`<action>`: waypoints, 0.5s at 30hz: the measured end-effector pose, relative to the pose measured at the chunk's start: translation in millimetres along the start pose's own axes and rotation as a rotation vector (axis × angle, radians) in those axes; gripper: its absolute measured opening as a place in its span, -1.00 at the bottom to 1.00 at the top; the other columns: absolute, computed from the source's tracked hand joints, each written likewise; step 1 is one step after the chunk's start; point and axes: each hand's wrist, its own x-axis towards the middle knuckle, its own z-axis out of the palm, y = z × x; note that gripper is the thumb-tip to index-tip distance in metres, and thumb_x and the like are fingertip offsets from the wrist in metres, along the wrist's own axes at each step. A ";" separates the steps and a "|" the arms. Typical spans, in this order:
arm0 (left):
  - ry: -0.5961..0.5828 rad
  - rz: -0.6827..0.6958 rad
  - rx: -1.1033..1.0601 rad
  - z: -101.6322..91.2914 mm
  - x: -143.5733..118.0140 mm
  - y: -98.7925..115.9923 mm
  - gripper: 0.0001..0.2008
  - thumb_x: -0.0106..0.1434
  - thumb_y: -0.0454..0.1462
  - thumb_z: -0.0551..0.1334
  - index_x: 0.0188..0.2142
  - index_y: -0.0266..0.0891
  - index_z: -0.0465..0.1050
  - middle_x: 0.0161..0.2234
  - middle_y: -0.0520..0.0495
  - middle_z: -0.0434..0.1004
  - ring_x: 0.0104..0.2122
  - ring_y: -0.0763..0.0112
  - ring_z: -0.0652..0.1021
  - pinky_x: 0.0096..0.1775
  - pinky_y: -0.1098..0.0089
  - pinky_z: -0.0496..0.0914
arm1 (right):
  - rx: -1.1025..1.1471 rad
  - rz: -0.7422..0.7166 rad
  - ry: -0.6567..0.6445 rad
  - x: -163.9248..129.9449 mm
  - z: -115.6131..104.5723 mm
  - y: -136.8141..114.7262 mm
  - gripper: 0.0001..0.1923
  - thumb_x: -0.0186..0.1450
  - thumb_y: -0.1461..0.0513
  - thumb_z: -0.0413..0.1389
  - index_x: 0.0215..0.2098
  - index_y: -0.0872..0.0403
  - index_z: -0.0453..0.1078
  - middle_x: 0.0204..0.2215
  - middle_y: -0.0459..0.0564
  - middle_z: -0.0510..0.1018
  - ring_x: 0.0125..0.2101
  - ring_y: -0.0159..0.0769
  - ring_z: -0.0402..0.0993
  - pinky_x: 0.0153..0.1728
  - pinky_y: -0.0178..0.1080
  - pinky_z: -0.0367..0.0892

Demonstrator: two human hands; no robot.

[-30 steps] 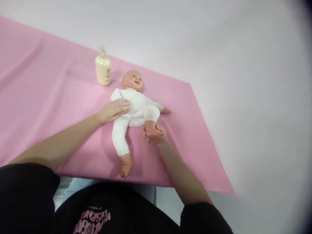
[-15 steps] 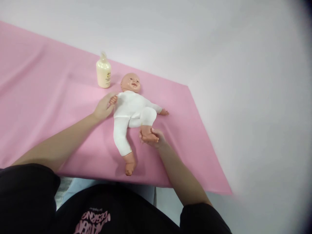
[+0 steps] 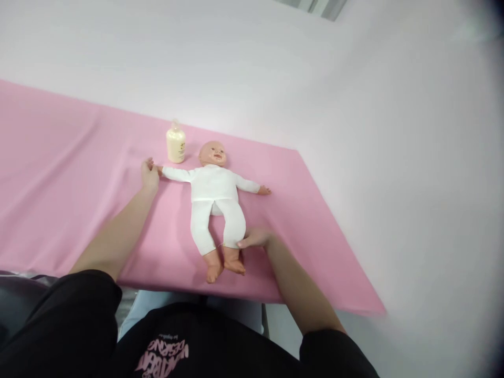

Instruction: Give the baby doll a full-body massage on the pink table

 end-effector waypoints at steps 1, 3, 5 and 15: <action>-0.017 0.035 0.037 -1.5 -0.4 1.2 -0.59 0.28 -0.52 0.05 0.09 -0.29 0.36 0.13 -0.23 0.46 0.15 0.32 0.48 0.28 0.27 0.30 | 0.035 0.030 0.005 -1.2 1.7 -1.3 -0.34 0.13 -0.18 0.35 -0.13 0.21 0.49 -0.31 0.12 0.67 -0.18 -0.10 0.65 -0.07 -0.01 0.59; -0.058 0.104 0.126 -4.9 -1.5 3.2 -0.58 0.28 -0.52 0.02 0.08 -0.31 0.38 0.14 -0.24 0.45 0.18 0.28 0.45 0.31 0.20 0.26 | 0.097 0.087 0.013 -1.4 6.1 -5.8 -0.31 0.12 -0.19 0.35 -0.12 0.23 0.48 -0.33 0.14 0.67 -0.19 -0.08 0.66 -0.09 -0.01 0.60; -0.111 0.170 0.244 -8.2 -4.1 5.6 -0.56 0.27 -0.52 0.01 0.10 -0.35 0.38 0.15 -0.28 0.43 0.21 0.22 0.41 0.32 0.14 0.24 | 0.107 0.130 0.024 1.1 10.8 -11.5 -0.31 0.13 -0.18 0.35 -0.12 0.25 0.47 -0.35 0.16 0.67 -0.21 -0.09 0.67 -0.10 -0.03 0.59; -0.271 0.397 0.877 -1.1 -70.1 19.3 -0.29 0.41 -0.21 0.07 0.42 -0.58 -0.06 0.48 -0.56 -0.30 0.47 -0.31 -0.25 0.37 -0.28 -0.25 | 0.042 0.248 0.031 9.4 18.0 -24.5 -0.17 0.02 -0.29 0.33 -0.26 0.34 0.51 -0.45 0.18 0.68 -0.50 -0.26 0.60 -0.33 -0.19 0.54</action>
